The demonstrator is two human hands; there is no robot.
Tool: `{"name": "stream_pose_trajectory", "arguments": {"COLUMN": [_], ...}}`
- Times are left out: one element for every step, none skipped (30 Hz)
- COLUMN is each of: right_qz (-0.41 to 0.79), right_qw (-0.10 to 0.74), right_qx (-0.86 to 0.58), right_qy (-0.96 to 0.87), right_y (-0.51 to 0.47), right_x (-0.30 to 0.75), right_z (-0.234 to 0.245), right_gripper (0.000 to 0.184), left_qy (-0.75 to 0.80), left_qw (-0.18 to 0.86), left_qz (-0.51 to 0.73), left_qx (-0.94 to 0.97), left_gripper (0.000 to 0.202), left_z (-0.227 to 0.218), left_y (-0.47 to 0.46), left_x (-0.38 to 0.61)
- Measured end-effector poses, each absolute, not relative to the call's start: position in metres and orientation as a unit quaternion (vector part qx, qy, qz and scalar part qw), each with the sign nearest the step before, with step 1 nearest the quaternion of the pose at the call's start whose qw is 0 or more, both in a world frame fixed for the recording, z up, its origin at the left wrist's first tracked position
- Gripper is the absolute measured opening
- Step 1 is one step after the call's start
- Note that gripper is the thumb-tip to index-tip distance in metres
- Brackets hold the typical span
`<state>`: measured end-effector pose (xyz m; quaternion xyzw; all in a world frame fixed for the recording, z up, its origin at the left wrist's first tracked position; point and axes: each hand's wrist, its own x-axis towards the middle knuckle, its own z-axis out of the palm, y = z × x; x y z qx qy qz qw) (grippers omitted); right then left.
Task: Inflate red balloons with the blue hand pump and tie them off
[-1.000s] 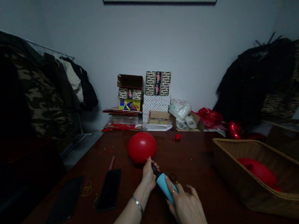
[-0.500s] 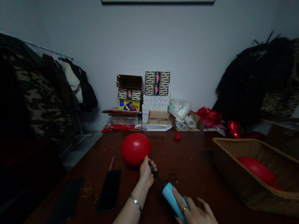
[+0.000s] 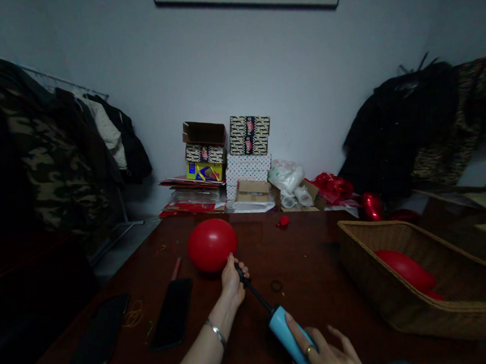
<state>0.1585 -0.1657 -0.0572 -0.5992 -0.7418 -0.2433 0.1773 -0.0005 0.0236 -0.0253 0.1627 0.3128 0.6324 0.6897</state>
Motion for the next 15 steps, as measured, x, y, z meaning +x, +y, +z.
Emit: {"name": "stream_pose_trajectory", "arguments": {"right_qz": [-0.241,-0.239,-0.237,-0.234,-0.232,-0.228,-0.224,-0.219,-0.214,-0.208,-0.202,-0.197,-0.191,-0.187,-0.185], "right_qw": [0.17,0.163,0.158,0.154,0.152,0.152,0.151,0.152,0.153,0.154,0.154,0.152,0.148,0.143,0.138], "right_qx": [-0.589,-0.58,-0.572,-0.569,-0.571,-0.576,-0.581,-0.584,-0.587,-0.59,-0.593,-0.599,-0.605,-0.615,-0.625], "right_qy": [-0.752,-0.762,-0.769,-0.773,-0.773,-0.77,-0.768,-0.766,-0.765,-0.765,-0.764,-0.762,-0.758,-0.753,-0.746], "right_y": [-0.164,-0.162,-0.16,-0.158,-0.156,-0.154,-0.152,-0.15,-0.148,-0.146,-0.144,-0.142,-0.14,-0.137,-0.135], "right_x": [0.158,0.158,0.157,0.157,0.155,0.154,0.152,0.15,0.147,0.145,0.142,0.138,0.135,0.131,0.127], "right_z": [-0.053,-0.05,-0.047,-0.044,-0.042,-0.04,-0.039,-0.038,-0.037,-0.036,-0.035,-0.033,-0.031,-0.029,-0.027], "right_gripper": [0.069,0.07,0.071,0.071,0.072,0.073,0.073,0.073,0.072,0.072,0.071,0.071,0.071,0.07,0.07], "left_qy": [0.312,0.312,0.312,0.312,0.312,0.314,0.317,0.319,0.321,0.324,0.327,0.329,0.331,0.331,0.33], "left_qw": [0.691,0.693,0.695,0.696,0.697,0.697,0.696,0.696,0.696,0.696,0.696,0.696,0.697,0.699,0.701], "left_qz": [0.632,0.63,0.628,0.626,0.624,0.622,0.621,0.621,0.619,0.618,0.617,0.615,0.613,0.611,0.609], "left_qx": [0.162,0.161,0.162,0.163,0.166,0.169,0.171,0.171,0.171,0.169,0.168,0.168,0.169,0.171,0.172], "left_gripper": [0.035,0.035,0.035,0.036,0.036,0.037,0.037,0.037,0.037,0.037,0.036,0.036,0.036,0.037,0.037], "left_z": [-0.025,-0.025,-0.026,-0.026,-0.027,-0.027,-0.028,-0.028,-0.029,-0.029,-0.029,-0.029,-0.029,-0.029,-0.029], "left_y": [0.023,0.023,0.022,0.021,0.02,0.019,0.018,0.017,0.016,0.015,0.014,0.012,0.011,0.01,0.009], "left_x": [0.0,0.0,0.001,0.002,0.003,0.004,0.005,0.007,0.008,0.009,0.01,0.011,0.012,0.013,0.013]}}
